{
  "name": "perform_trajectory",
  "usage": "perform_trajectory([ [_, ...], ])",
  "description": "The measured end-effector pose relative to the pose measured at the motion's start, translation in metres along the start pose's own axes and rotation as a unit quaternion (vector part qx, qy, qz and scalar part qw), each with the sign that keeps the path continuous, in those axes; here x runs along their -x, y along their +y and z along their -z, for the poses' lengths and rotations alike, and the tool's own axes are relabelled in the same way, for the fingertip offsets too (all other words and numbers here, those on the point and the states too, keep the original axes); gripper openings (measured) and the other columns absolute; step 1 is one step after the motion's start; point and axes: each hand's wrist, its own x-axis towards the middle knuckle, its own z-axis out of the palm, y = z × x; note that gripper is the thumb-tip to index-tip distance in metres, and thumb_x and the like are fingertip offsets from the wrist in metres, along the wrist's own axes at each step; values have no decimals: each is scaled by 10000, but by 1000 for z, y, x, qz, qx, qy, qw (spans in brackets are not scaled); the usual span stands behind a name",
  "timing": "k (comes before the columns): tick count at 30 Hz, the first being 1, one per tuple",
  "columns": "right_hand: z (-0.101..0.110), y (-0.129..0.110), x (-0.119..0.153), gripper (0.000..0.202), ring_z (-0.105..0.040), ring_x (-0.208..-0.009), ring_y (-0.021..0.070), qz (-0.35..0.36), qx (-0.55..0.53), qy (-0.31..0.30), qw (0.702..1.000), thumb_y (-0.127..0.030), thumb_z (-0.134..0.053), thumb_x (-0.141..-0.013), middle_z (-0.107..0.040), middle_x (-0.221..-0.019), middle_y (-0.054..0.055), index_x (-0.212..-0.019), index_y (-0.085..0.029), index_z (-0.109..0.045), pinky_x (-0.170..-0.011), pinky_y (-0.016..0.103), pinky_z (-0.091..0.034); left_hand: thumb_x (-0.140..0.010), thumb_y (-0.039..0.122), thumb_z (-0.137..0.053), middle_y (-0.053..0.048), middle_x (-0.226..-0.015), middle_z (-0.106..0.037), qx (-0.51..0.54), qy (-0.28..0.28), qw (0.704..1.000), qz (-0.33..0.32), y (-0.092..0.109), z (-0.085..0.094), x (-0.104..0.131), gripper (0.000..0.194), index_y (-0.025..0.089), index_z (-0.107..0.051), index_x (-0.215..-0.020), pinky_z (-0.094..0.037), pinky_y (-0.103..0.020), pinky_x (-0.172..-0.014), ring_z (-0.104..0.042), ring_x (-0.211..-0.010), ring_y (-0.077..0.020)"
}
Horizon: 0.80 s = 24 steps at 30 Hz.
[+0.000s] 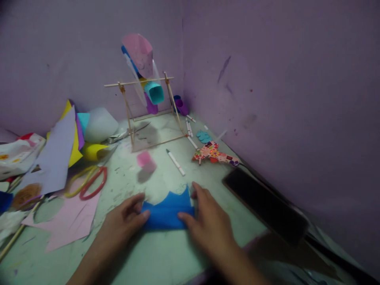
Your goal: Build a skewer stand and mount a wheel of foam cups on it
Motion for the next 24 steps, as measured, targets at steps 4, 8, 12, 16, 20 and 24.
perform_trajectory([
  [4,0,3,3,608,-626,-879,232,7,-17,-14,1000,-404,-634,-737,-628,-1110,84,-1287,-199,-477,-715,357,-503,-636,384,-662,-22,-685,-605,18,-70,997,13,4,2,5,351,155,-668,-902,-432,-270,-539,-565,-624,-170],
  [8,0,5,5,594,-628,-859,221,6,-49,-5,999,-403,-650,-729,-634,-1096,83,-1270,-208,-500,-742,370,-509,-655,315,-631,-27,-711,-633,11,-80,997,-19,11,2,11,235,188,-636,-853,-414,-253,-510,-568,-652,-176],
  [12,0,7,6,591,-646,-820,224,-7,-108,1,994,-383,-680,-696,-674,-1014,94,-1237,-186,-546,-750,387,-524,-638,298,-638,-44,-762,-658,-17,-93,995,-29,17,4,14,210,180,-633,-811,-429,-257,-518,-594,-706,-199],
  [16,0,8,7,442,-652,-911,250,-11,-206,-23,978,-379,-681,-694,-692,-1002,97,-1086,-185,-618,-839,424,-511,-615,314,-674,-17,-694,-642,21,-80,996,-32,12,5,13,247,179,-632,-817,-448,-254,-526,-581,-637,-169],
  [20,1,0,6,435,-660,-798,195,-50,-334,-9,941,-306,-664,-692,-672,-1010,90,-1090,-200,-524,-674,327,-555,-619,366,-705,-27,-716,-662,68,-34,996,-39,5,5,10,328,164,-633,-867,-503,-269,-577,-623,-664,-180],
  [24,1,-15,3,268,-638,-723,155,-61,-396,-13,916,-301,-663,-665,-624,-1101,106,-851,-207,-494,-577,276,-547,-657,360,-684,-40,-806,-691,52,28,997,-51,8,5,14,316,177,-623,-907,-539,-285,-628,-658,-742,-201],
])
